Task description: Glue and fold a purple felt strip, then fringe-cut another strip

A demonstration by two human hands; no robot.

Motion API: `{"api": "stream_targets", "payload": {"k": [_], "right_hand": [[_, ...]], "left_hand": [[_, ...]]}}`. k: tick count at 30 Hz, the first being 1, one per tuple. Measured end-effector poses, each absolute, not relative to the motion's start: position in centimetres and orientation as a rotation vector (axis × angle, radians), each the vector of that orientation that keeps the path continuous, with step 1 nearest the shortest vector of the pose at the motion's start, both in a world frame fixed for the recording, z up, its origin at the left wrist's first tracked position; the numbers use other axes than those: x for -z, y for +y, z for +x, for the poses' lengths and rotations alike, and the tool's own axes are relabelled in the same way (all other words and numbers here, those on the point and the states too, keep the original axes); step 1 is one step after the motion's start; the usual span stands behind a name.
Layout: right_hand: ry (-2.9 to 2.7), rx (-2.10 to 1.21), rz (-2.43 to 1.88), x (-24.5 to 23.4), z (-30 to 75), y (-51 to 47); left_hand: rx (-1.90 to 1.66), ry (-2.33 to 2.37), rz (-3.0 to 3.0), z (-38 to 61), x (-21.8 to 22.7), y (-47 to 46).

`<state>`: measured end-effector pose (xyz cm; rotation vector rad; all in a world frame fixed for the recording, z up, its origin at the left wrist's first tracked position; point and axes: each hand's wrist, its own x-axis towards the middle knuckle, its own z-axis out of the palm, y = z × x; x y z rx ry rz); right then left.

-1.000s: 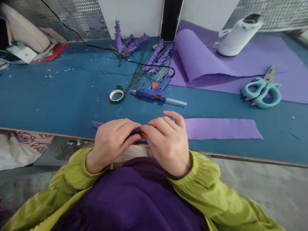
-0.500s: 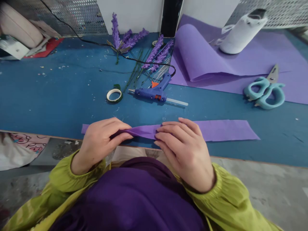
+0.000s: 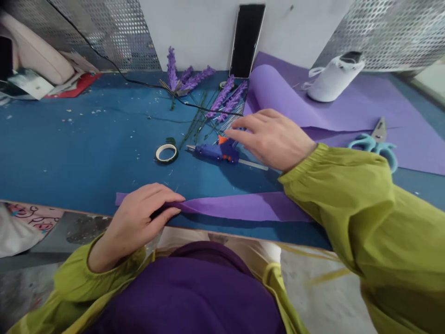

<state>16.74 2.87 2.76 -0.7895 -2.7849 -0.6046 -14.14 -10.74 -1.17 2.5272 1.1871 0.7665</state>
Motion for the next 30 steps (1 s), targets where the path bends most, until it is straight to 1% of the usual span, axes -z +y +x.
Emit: {"api": "stream_targets", "payload": {"k": [5,9,13,15,21,26,30], "right_hand": [[-2.931,0.576,-0.681,-1.9,15.4,4.2],[-2.971,0.572,-0.678,-1.9,15.0,4.3],[-2.908,0.599,-0.766,-1.6,14.6,4.0],[-2.816,0.555,-0.794,-1.4,14.8,3.6],[-2.567,0.119,-0.609,-2.9,15.9,1.6],[-2.601,-0.292,-0.669,-4.2,16.2,-1.4],[-2.609,-0.374,-0.627,-3.7,16.4,-3.2]], "left_hand": [[-0.884,1.210,2.502,-13.9,1.7,-10.5],[-0.935,1.237,2.526,-13.6,1.7,-10.6],[-0.977,1.274,2.526,-13.5,2.0,-10.7],[-0.994,1.283,2.522,-13.5,2.0,-10.8],[-0.985,1.305,2.511,-13.5,1.8,-11.0],[-0.964,1.310,2.505,-13.4,1.7,-11.0],[-0.963,1.319,2.506,-13.3,1.7,-11.0]]}}
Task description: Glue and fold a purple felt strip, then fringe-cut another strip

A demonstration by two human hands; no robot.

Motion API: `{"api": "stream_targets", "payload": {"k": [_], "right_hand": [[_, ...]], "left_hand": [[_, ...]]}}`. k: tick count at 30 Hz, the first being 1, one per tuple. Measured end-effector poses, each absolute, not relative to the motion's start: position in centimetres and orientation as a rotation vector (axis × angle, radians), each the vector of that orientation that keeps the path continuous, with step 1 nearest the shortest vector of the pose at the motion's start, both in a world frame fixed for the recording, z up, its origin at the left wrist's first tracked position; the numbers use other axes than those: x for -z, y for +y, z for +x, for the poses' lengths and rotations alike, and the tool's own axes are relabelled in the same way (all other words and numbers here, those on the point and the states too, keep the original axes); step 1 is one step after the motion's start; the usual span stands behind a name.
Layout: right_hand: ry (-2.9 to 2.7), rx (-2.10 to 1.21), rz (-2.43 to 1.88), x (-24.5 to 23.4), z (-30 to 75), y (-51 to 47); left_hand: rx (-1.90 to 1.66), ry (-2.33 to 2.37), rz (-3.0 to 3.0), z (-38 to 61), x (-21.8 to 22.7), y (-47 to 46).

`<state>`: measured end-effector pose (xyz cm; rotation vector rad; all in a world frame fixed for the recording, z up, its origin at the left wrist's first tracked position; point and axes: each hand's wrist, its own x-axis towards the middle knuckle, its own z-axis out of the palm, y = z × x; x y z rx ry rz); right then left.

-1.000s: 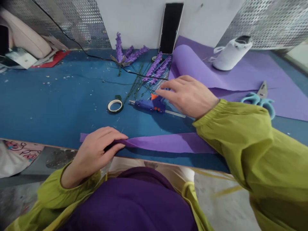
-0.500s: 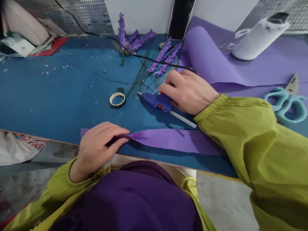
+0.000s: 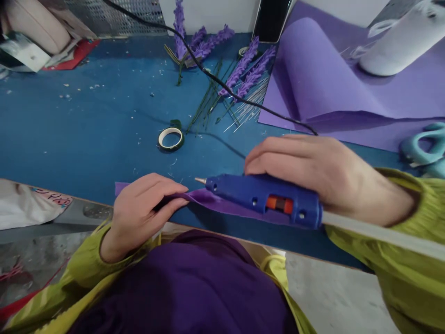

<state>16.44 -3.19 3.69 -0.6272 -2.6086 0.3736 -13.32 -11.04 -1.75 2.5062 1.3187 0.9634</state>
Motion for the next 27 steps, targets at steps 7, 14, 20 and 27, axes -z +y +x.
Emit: {"api": "stream_targets", "payload": {"k": [7,14,20,27], "right_hand": [[-2.721,-0.321,-0.421,-2.2,17.0,-3.6],[-2.706,-0.224,-0.399,-1.5,15.5,-4.2],[-2.756,-0.134,-0.350,-2.3,15.1,-4.0],[-2.754,-0.115,-0.364,-2.1,15.3,-4.3]], "left_hand": [[-0.975,1.307,2.520,-13.3,1.8,-10.9],[-0.963,1.311,2.520,-13.3,1.7,-11.0],[-0.939,1.317,2.517,-13.3,1.6,-11.1],[-0.942,1.311,2.518,-13.2,1.6,-11.0]]}}
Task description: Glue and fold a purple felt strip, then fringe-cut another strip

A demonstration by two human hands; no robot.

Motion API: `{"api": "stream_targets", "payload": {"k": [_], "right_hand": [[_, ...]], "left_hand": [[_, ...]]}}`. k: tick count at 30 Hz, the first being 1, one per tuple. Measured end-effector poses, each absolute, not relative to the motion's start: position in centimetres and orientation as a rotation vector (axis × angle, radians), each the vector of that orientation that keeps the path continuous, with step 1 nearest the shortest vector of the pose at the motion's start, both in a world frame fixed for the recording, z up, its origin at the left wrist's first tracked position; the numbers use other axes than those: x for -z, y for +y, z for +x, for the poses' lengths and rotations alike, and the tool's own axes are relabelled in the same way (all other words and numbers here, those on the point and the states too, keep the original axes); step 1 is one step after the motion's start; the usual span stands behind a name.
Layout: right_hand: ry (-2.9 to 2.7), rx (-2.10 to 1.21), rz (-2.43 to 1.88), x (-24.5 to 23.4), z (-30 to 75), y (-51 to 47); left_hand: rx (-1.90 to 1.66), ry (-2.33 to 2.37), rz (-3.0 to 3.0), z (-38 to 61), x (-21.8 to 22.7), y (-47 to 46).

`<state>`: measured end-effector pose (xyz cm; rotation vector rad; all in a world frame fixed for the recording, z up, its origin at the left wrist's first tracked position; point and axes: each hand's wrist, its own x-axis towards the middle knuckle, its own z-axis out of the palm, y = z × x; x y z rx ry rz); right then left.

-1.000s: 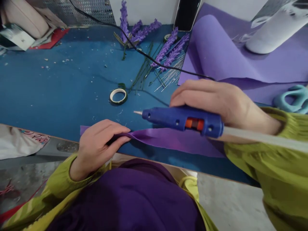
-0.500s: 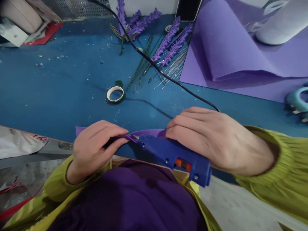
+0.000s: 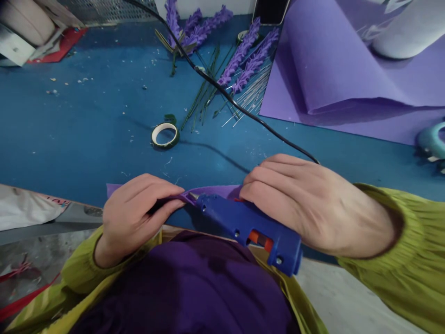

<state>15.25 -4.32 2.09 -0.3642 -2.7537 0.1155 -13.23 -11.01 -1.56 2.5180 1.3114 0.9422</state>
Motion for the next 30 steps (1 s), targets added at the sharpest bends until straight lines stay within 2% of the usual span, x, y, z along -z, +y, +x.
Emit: {"api": "stream_targets", "payload": {"k": [30], "right_hand": [[-2.724,-0.128,-0.504,-1.2,18.8,-5.2]], "left_hand": [[-0.983,1.297,2.533,-13.4,2.0,-11.0]]}}
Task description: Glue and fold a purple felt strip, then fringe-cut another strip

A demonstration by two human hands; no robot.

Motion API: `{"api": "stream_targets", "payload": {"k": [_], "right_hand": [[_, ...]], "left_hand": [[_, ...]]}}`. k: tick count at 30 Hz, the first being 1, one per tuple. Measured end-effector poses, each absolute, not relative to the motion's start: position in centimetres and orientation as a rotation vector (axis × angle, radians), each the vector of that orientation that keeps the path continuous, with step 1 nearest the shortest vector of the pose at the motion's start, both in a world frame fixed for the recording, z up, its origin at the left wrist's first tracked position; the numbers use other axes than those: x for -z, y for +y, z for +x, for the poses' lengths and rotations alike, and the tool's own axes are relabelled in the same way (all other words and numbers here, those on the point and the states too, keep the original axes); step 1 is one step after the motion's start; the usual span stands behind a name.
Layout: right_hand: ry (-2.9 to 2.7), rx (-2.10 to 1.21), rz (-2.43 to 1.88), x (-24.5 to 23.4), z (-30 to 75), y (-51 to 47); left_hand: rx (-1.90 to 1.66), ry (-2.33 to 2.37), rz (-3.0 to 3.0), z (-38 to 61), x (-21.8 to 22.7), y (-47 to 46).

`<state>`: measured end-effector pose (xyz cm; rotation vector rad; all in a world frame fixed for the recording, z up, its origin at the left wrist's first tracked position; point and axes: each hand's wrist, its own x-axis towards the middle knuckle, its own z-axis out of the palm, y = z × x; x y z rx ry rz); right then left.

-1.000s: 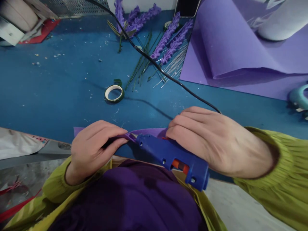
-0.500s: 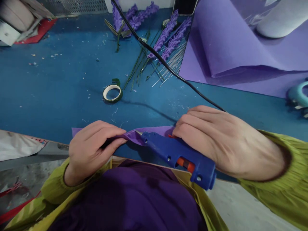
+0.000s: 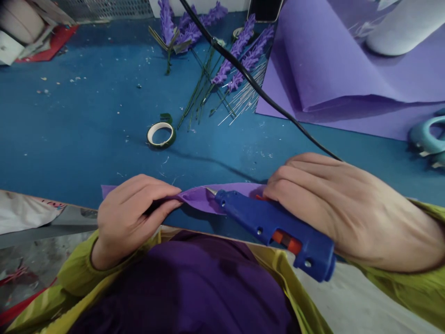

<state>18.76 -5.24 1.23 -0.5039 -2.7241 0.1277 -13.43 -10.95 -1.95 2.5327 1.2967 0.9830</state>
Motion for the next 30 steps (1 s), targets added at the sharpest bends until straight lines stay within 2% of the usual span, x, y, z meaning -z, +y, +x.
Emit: {"api": "stream_targets", "payload": {"k": [22,30], "right_hand": [[-2.773,-0.038,-0.449,-2.0,17.1,-5.4],[-2.783,-0.190,-0.568,-1.8,19.3,-5.2]], "left_hand": [[-0.986,1.273,2.527,-13.4,1.9,-10.9],[-0.980,1.286,2.539,-13.6,2.0,-10.8]]}}
